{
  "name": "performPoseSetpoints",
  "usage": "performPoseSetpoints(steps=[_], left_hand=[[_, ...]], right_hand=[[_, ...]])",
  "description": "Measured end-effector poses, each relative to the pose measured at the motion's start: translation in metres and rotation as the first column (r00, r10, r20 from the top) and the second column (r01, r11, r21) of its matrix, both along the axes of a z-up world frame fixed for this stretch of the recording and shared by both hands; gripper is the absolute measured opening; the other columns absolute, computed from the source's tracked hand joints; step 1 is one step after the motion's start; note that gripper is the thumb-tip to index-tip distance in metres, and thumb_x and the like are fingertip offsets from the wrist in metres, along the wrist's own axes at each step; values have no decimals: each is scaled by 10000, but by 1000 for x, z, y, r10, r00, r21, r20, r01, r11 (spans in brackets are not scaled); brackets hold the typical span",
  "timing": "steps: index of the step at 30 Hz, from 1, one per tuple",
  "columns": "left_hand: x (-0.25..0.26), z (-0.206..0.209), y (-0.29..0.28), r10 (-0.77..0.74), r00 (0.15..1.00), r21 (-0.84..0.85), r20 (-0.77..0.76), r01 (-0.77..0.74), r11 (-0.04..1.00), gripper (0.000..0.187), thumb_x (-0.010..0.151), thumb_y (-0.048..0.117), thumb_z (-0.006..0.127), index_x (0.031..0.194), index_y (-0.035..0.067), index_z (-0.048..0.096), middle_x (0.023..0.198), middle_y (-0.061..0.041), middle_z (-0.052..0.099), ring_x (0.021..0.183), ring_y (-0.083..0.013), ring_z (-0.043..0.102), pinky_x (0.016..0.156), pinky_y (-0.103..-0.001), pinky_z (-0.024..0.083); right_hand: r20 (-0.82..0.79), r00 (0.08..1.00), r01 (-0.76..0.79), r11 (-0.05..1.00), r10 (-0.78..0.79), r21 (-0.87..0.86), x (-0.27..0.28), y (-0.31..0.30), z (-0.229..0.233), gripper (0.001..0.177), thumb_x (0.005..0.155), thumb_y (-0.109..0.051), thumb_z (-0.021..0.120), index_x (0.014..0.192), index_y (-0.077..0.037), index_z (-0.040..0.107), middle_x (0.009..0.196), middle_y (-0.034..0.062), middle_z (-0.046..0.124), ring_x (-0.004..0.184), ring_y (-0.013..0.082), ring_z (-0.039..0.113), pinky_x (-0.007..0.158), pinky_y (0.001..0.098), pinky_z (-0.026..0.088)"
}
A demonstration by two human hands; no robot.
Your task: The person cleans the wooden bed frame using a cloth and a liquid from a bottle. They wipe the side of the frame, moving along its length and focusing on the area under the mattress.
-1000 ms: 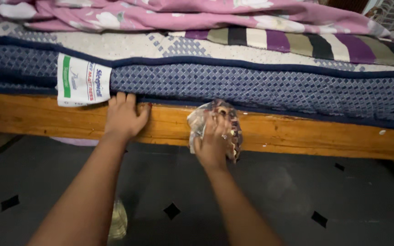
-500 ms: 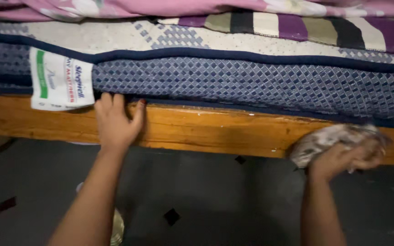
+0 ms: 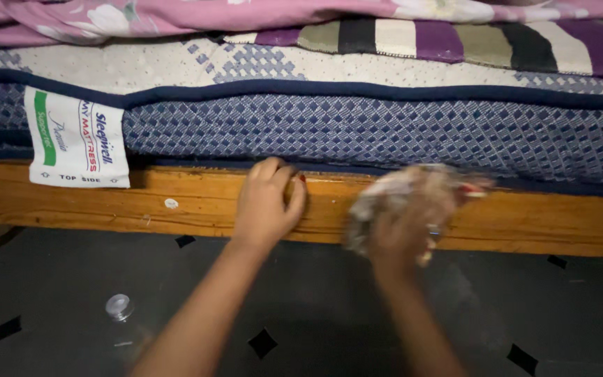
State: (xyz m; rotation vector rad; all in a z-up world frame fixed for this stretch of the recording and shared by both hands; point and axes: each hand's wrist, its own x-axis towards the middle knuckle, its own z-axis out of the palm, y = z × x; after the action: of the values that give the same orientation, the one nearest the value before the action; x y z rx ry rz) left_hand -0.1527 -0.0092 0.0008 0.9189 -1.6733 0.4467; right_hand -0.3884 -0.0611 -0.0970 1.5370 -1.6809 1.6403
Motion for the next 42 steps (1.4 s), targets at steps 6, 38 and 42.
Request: performPoseSetpoints(steps=[6,38,42], left_hand=[[-11,-2,-2,130,991,125,-25,-126,984,230,882,232,683,932,10,646,990,-189,591,995,-403,557,864,-523,457],[-10,-11,-7,147,989,20,-6,-147,989,226,915,238,667,956,26,603,1000,-173,554,987,-383,545,887,-504,450],[-11,-9,-5,172,985,6,16,-172,985,251,887,239,668,964,10,599,996,-185,549,991,-392,544,884,-508,449]], right_hand=[[-551,828,-174,982,104,-75,67,36,15,672,860,-492,663,1456,-208,543,1518,117,375,1394,476,353,1192,652,234],[-283,959,35,999,-28,20,24,26,8,788,1005,-522,536,1660,-171,275,1683,312,201,1557,496,131,1215,713,167],[-524,852,-91,990,22,-106,60,36,-6,723,932,-504,657,1557,-205,450,1653,202,297,1549,463,206,1214,709,179]])
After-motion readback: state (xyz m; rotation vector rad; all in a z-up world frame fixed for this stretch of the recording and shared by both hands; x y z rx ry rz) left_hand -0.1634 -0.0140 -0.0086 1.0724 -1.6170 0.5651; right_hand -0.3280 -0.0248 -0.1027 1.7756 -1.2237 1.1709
